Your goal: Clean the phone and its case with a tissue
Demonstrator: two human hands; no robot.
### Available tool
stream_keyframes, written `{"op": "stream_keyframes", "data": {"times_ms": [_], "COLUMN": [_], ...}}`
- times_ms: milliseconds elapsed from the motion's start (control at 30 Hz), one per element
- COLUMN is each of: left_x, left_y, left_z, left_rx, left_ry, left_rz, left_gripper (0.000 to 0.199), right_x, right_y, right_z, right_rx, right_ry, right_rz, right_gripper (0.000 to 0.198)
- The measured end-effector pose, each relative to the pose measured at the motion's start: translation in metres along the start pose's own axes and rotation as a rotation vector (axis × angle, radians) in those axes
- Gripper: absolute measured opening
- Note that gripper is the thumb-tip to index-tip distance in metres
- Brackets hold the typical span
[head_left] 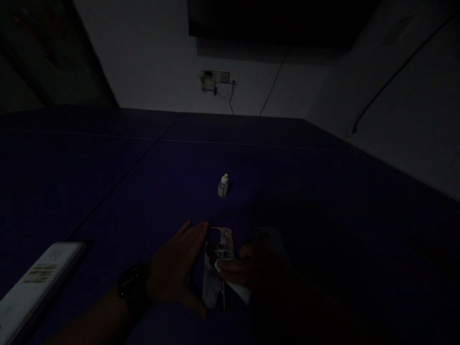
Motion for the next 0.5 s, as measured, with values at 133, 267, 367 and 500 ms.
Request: {"op": "stream_keyframes", "data": {"times_ms": [133, 267, 367, 500], "left_x": [-0.001, -0.002, -0.002, -0.002], "left_y": [-0.001, -0.001, -0.001, -0.001], "left_z": [0.001, 0.001, 0.002, 0.001], "left_rx": [-0.012, -0.032, -0.023, -0.02], "left_ry": [0.006, 0.008, 0.012, 0.006], "left_rz": [-0.021, -0.03, -0.03, -0.022], "left_gripper": [0.153, 0.151, 0.153, 0.152], "right_x": [0.003, -0.004, -0.004, 0.001], "right_y": [-0.01, -0.005, -0.002, -0.009], "right_z": [-0.011, -0.001, -0.004, -0.012], "right_rx": [-0.036, 0.074, -0.021, -0.073], "right_ry": [0.026, 0.006, -0.011, 0.015], "right_rz": [0.001, 0.016, -0.052, -0.034], "right_gripper": [0.038, 0.033, 0.037, 0.039]}}
Point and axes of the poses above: each hand's wrist, its own y-axis towards the middle knuckle, its own x-axis out of the back of the hand, z = x × y, the point moved 4 cm from there along y, towards the middle knuckle, and after that the axes turned 9 degrees about -y, right-handed, at the moved point
